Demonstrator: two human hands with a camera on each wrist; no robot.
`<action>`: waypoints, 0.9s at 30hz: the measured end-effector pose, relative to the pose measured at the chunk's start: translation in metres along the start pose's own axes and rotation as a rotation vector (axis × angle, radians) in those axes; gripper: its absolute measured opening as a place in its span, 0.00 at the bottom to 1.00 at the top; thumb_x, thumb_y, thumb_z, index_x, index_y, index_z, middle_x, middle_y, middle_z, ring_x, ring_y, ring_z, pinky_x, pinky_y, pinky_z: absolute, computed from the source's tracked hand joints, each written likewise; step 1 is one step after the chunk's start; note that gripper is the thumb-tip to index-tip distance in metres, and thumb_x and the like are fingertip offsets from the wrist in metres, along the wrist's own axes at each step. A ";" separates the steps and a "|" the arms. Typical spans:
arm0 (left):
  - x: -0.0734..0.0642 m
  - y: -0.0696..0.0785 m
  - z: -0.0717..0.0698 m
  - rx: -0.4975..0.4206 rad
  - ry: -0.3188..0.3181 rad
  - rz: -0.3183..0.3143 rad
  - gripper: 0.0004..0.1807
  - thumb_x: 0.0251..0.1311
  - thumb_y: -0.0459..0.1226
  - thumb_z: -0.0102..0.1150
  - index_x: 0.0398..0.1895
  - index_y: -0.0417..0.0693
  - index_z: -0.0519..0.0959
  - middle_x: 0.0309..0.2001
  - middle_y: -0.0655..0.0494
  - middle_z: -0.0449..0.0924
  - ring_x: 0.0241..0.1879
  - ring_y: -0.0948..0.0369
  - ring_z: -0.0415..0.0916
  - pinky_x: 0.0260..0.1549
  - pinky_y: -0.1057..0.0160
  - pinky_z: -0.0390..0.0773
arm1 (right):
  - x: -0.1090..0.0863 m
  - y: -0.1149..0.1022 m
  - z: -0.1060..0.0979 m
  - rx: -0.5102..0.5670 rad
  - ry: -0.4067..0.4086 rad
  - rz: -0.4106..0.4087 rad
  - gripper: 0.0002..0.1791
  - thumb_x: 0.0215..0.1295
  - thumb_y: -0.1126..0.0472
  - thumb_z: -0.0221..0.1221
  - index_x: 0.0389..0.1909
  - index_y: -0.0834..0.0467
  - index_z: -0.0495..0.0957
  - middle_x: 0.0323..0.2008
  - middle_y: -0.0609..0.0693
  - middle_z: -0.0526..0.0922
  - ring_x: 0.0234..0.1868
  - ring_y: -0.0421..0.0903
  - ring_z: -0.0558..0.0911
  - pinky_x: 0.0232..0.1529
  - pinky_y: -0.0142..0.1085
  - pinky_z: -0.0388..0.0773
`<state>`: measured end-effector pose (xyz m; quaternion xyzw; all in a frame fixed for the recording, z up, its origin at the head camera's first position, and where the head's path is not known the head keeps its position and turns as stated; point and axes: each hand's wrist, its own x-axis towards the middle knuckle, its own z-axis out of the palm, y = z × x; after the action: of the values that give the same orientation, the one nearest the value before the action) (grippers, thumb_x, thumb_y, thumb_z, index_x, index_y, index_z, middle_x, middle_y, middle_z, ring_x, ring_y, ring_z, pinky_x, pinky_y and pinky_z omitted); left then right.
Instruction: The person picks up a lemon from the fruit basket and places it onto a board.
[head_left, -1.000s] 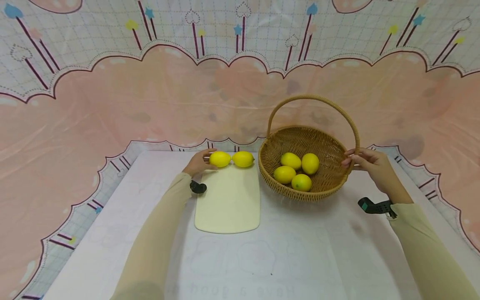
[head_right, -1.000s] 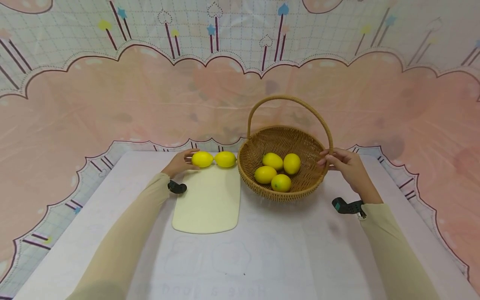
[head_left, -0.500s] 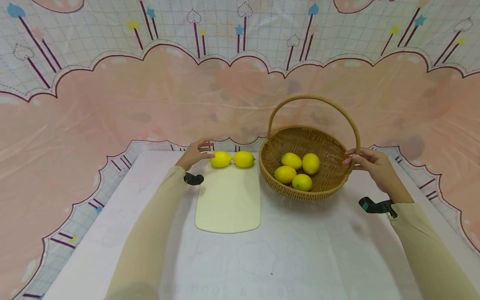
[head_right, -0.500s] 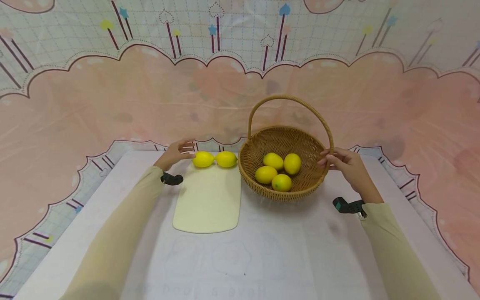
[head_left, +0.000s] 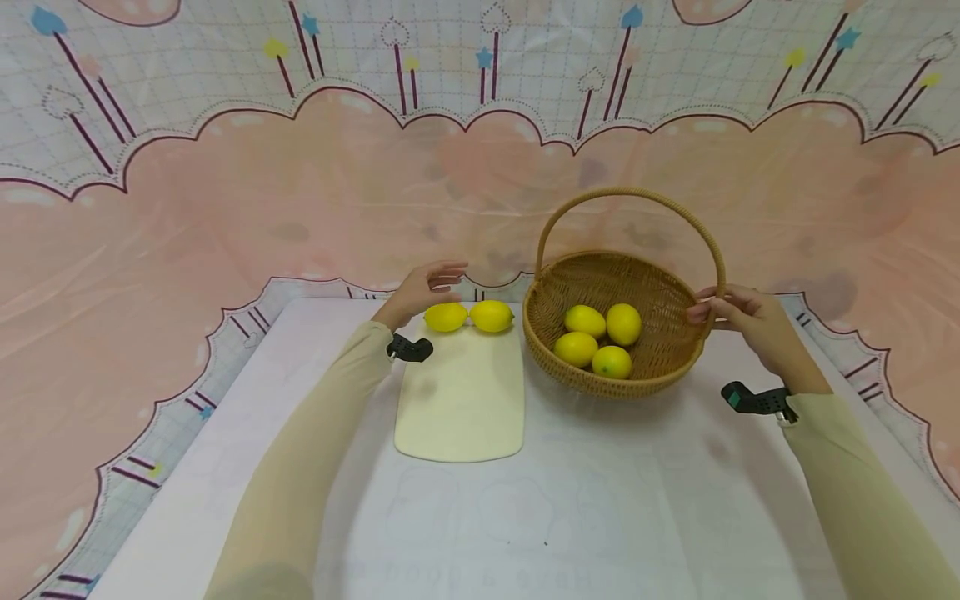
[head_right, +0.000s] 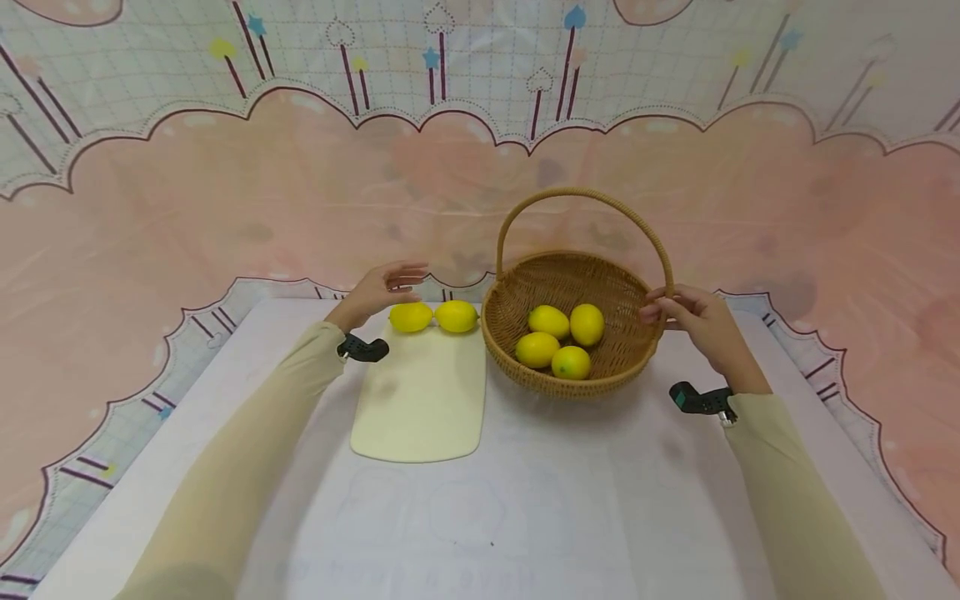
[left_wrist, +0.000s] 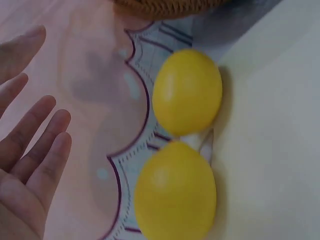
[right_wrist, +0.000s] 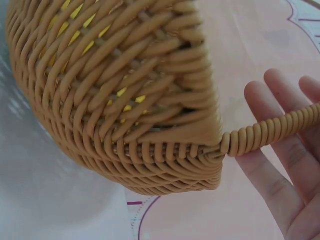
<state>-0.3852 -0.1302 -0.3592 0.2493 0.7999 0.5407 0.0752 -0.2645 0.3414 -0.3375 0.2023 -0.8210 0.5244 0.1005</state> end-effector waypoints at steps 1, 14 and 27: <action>0.000 0.004 0.003 -0.001 -0.013 0.015 0.33 0.60 0.31 0.59 0.68 0.42 0.62 0.68 0.39 0.61 0.67 0.45 0.61 0.66 0.49 0.64 | 0.001 0.000 0.000 -0.008 0.002 0.003 0.14 0.71 0.65 0.48 0.48 0.73 0.72 0.32 0.37 0.86 0.37 0.32 0.84 0.38 0.23 0.80; 0.006 0.049 0.032 0.074 -0.267 0.059 0.29 0.59 0.33 0.60 0.65 0.42 0.67 0.64 0.43 0.69 0.64 0.50 0.66 0.66 0.55 0.65 | 0.009 -0.001 -0.003 0.077 -0.024 -0.022 0.12 0.72 0.64 0.45 0.48 0.53 0.77 0.37 0.35 0.86 0.40 0.30 0.84 0.42 0.19 0.77; 0.047 0.096 0.080 0.199 -0.546 0.125 0.30 0.58 0.33 0.61 0.65 0.42 0.66 0.65 0.46 0.68 0.65 0.54 0.66 0.65 0.60 0.67 | 0.009 0.004 -0.006 0.046 -0.024 -0.022 0.12 0.71 0.66 0.46 0.48 0.53 0.76 0.36 0.35 0.86 0.39 0.29 0.84 0.41 0.18 0.77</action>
<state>-0.3643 -0.0134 -0.2976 0.4404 0.7823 0.3761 0.2292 -0.2749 0.3457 -0.3345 0.2196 -0.8076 0.5396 0.0917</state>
